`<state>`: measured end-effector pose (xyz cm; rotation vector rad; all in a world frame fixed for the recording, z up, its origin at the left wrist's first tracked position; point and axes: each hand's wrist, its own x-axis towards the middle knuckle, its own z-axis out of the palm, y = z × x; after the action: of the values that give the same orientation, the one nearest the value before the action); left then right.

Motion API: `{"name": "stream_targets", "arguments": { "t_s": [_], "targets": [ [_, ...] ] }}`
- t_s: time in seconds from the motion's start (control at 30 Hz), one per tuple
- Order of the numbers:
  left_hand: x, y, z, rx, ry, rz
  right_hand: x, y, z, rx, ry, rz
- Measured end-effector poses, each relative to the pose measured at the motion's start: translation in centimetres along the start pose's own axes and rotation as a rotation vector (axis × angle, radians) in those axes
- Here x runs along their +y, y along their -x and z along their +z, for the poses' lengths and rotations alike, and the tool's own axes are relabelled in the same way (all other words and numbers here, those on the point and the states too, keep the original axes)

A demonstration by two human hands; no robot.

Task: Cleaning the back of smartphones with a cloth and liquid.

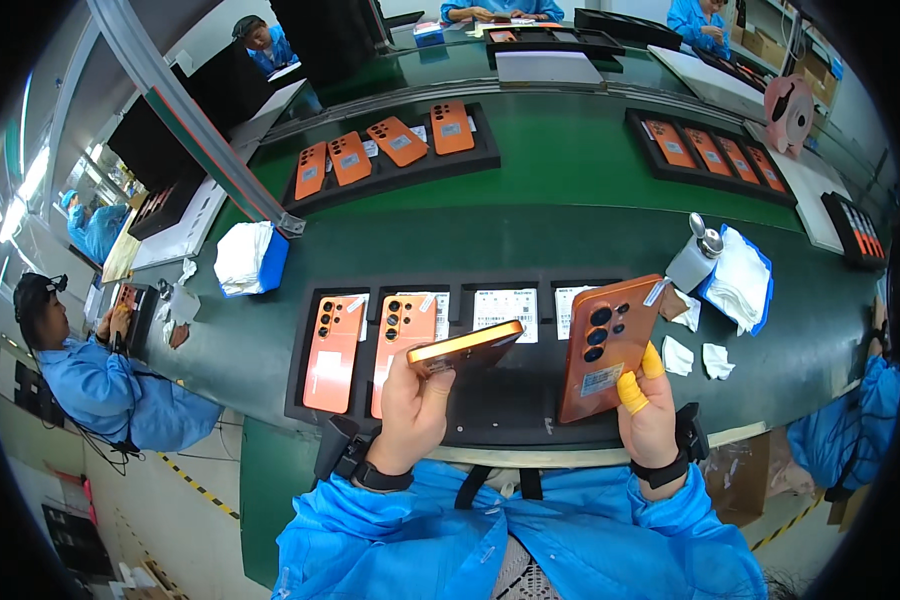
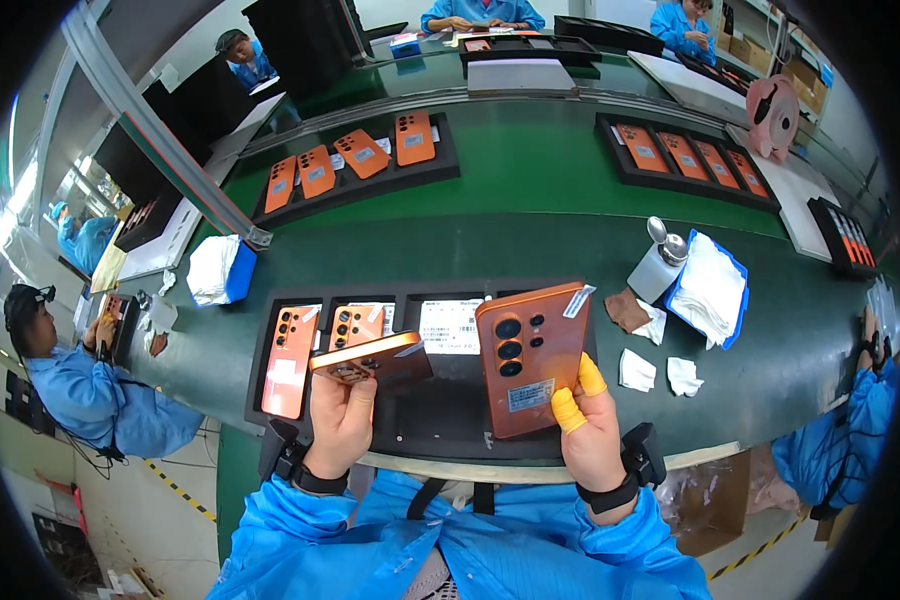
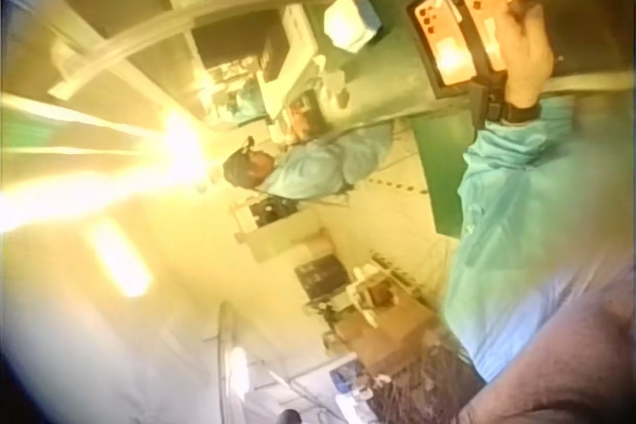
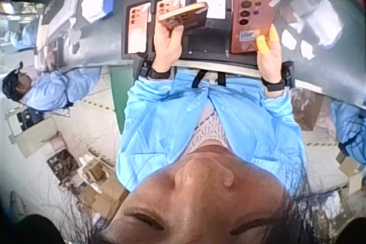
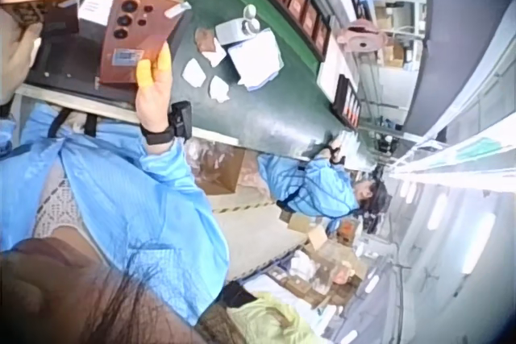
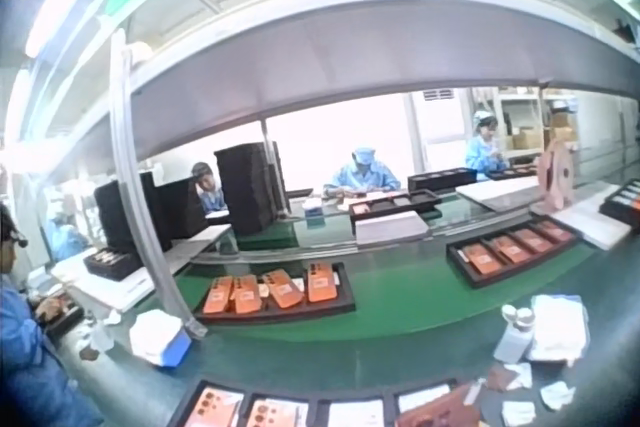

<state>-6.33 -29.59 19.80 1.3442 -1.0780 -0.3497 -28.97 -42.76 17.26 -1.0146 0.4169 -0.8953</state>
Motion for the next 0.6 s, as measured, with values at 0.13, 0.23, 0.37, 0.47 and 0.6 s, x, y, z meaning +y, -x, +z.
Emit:
{"name": "stream_targets", "arguments": {
  "t_s": [0.13,0.23,0.37,0.47,0.6],
  "targets": [
    [0.4,-0.7,-0.3,0.018,0.116,0.005,-0.3,0.2,1.2,0.057,0.177,-0.099],
    [-0.3,-1.5,-0.5,0.036,0.671,-0.227,-1.8,0.6,2.9,0.103,0.285,-0.132],
    [0.5,-2.0,-0.8,-0.012,1.115,-0.487,-2.0,0.8,3.9,0.138,0.397,-0.186],
    [0.2,-1.8,-1.1,-0.088,1.217,-0.467,-2.3,1.1,5.0,0.144,0.530,-0.239],
    [-0.8,-1.6,-1.5,-0.181,1.196,-0.444,-2.3,1.1,5.7,0.151,0.629,-0.299]
  ]
}}
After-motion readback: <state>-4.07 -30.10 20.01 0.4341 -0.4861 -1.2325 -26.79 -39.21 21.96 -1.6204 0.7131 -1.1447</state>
